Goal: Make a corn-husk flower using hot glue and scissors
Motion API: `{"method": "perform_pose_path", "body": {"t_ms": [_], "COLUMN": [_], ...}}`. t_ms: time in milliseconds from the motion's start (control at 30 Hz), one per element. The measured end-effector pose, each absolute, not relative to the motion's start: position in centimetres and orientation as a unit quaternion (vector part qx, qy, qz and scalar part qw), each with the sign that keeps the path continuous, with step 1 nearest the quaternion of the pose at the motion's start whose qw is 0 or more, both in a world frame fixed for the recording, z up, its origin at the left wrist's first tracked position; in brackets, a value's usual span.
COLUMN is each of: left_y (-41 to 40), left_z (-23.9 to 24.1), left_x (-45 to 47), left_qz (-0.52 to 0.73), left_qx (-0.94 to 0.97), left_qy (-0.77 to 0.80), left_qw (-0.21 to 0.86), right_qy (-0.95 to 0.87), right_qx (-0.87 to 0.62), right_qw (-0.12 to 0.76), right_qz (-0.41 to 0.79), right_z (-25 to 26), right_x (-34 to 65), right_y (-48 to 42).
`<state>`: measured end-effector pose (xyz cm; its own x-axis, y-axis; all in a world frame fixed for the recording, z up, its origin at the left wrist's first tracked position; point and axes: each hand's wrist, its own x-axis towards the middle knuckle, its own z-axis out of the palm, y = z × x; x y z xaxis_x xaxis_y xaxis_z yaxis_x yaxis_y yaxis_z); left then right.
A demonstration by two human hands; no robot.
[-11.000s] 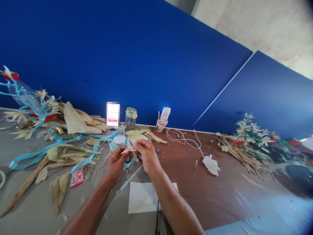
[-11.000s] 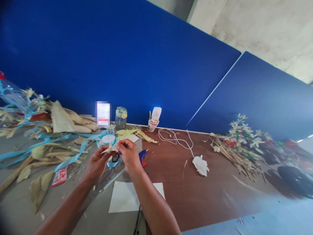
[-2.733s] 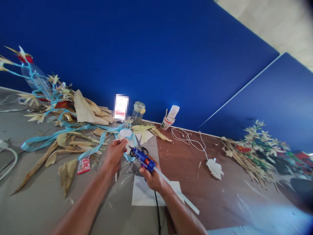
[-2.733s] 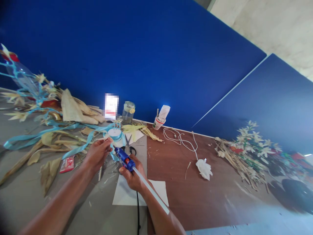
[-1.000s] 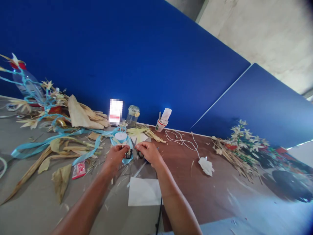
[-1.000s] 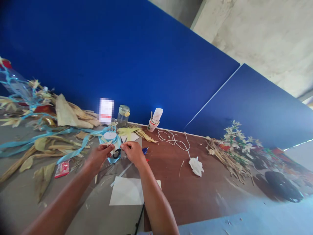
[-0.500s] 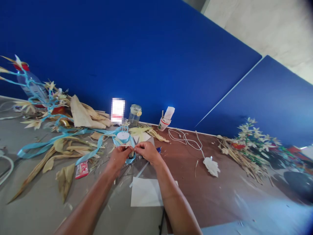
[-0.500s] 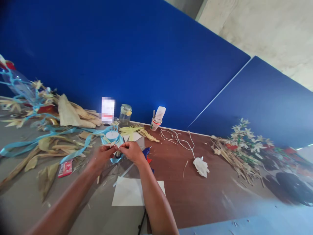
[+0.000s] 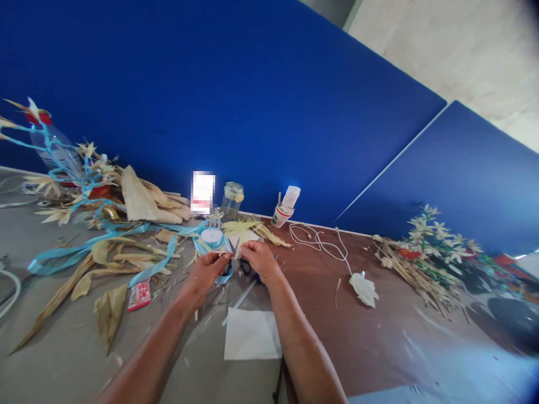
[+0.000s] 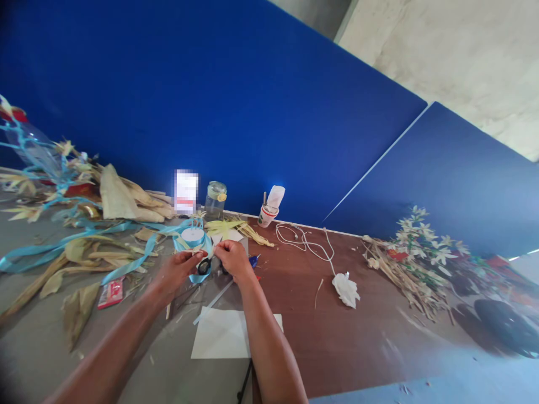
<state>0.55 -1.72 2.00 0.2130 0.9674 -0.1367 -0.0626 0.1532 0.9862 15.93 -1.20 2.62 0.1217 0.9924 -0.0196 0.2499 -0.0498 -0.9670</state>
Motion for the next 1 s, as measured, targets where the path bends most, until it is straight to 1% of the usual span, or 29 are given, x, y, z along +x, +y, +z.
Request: {"method": "perform_pose_path", "body": {"t_ms": [100,200,267,400,533,733,900,1000], "left_y": [-1.9,-1.9,-1.9,-1.7,-1.6,-1.8,-1.8,-1.8], "left_z": [2.3,2.2,2.1,1.7,1.5,2.3,1.7,1.3], "left_x": [0.4,0.5,0.5,0.5,0.3,0.2,0.6,1.0], "left_qz": [0.437,0.459,0.471,0.473,0.473,0.479,0.49,0.483], "left_qx": [0.461,0.42,0.403,0.423,0.498,0.545,0.537,0.532], "left_qy": [0.437,0.39,0.379,0.393,0.37,0.397,0.392,0.38], "left_qw": [0.637,0.678,0.687,0.666,0.625,0.562,0.564,0.583], "right_qy": [-0.493,-0.466,-0.453,-0.45,-0.447,-0.446,-0.426,-0.432], "right_qx": [-0.593,-0.592,-0.585,-0.561,-0.542,-0.528,-0.522,-0.519], "right_qw": [0.497,0.521,0.536,0.563,0.594,0.606,0.651,0.651], "right_qz": [0.398,0.4,0.406,0.406,0.392,0.395,0.349,0.348], "right_z": [3.1,3.9,4.3,4.5,4.6,5.1,5.6,5.8], "right_x": [16.7,17.2,17.3,16.7,15.4,14.0,14.4,14.6], "right_y": [-1.0,-1.0,-1.1,-1.5,-2.0,-2.6,-2.5,-2.5]}}
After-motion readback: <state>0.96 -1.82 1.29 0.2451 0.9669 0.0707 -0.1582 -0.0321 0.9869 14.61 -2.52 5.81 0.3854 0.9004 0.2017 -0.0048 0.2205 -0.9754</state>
